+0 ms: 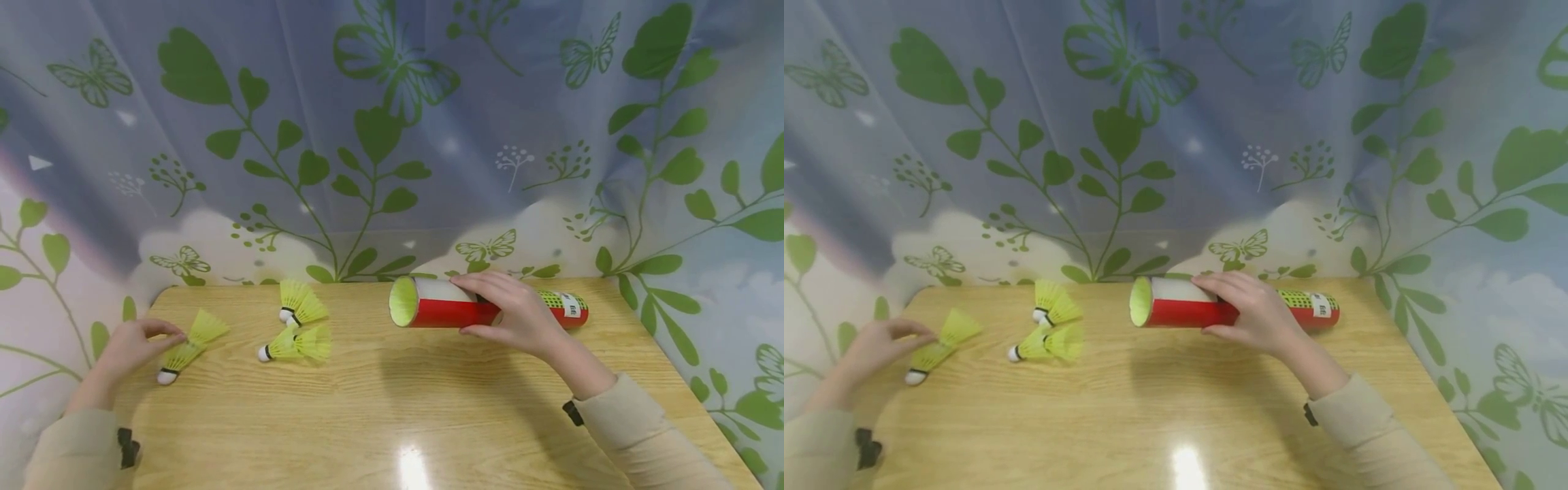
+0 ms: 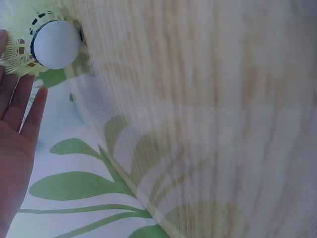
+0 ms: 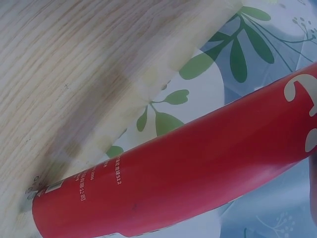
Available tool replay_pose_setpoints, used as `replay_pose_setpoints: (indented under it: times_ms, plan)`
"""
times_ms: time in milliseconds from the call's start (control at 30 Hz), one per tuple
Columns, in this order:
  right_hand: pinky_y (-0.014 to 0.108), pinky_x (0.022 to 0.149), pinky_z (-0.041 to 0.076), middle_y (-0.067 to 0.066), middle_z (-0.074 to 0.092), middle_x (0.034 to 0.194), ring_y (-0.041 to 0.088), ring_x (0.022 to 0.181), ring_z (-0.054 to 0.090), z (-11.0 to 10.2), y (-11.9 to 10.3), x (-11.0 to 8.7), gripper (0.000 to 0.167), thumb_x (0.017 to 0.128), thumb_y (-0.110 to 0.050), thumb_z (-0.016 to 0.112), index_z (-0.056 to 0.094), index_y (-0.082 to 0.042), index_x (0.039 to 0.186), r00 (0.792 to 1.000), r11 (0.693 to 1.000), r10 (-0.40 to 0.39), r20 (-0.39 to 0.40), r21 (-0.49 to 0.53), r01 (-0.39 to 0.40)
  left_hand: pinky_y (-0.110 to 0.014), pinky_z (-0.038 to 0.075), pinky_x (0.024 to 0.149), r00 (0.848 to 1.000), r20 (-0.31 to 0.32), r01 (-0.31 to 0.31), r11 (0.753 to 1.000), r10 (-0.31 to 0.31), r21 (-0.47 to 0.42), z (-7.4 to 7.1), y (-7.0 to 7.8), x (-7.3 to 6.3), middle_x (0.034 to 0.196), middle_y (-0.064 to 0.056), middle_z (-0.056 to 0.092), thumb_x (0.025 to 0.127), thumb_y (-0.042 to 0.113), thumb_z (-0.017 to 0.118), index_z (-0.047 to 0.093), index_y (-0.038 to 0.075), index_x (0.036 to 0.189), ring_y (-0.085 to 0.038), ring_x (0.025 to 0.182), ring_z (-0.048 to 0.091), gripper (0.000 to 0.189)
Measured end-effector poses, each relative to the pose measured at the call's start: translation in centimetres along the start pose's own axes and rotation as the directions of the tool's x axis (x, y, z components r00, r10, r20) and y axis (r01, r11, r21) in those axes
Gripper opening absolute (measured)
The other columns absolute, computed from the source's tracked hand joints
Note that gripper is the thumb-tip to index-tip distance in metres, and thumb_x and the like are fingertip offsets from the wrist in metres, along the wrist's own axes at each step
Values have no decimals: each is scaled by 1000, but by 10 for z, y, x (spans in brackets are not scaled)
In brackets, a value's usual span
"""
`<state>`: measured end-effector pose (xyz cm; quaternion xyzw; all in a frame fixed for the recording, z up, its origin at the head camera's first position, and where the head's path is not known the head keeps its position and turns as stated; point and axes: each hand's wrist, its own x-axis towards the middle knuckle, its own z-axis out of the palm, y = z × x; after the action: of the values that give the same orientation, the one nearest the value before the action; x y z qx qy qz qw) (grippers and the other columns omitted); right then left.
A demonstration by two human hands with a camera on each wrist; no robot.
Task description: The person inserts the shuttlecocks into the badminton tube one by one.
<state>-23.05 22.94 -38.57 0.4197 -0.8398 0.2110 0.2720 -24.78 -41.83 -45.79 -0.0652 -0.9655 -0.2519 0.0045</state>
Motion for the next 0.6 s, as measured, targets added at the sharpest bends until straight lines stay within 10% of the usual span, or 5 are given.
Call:
replay_pose_setpoints:
  times_ms: [200, 400, 600]
  plan:
    - [59, 103, 56, 11, 75, 132, 32, 120, 71, 0, 1, 0, 85, 64, -20, 103, 67, -9, 141, 1000, 1000, 5, 3, -3, -5, -76, 45, 99, 998, -43, 33, 998, -36, -58, 2, 5, 2, 127, -37, 69, 102, 30, 74, 78, -5, 109, -62, 128, 54, 35]
    - [58, 103, 57, 12, 75, 133, 33, 120, 71, 1, 0, 1, 87, 62, -18, 103, 67, -8, 140, 1000, 1000, 7, 1, -5, -7, -39, 52, 84, 989, -97, 96, 989, -108, -116, 11, 11, 4, 123, -27, 75, 102, 37, 73, 79, -1, 112, -8, 98, 61, 40]
    - [58, 103, 57, 12, 75, 132, 32, 119, 71, 1, 1, 2, 86, 63, -20, 103, 67, -8, 140, 1000, 1000, 6, -5, -5, -6, -20, 45, 80, 971, -131, 158, 948, -200, -275, 18, 29, 8, 93, 32, 67, 101, 44, 73, 77, -3, 118, 16, 90, 48, 51]
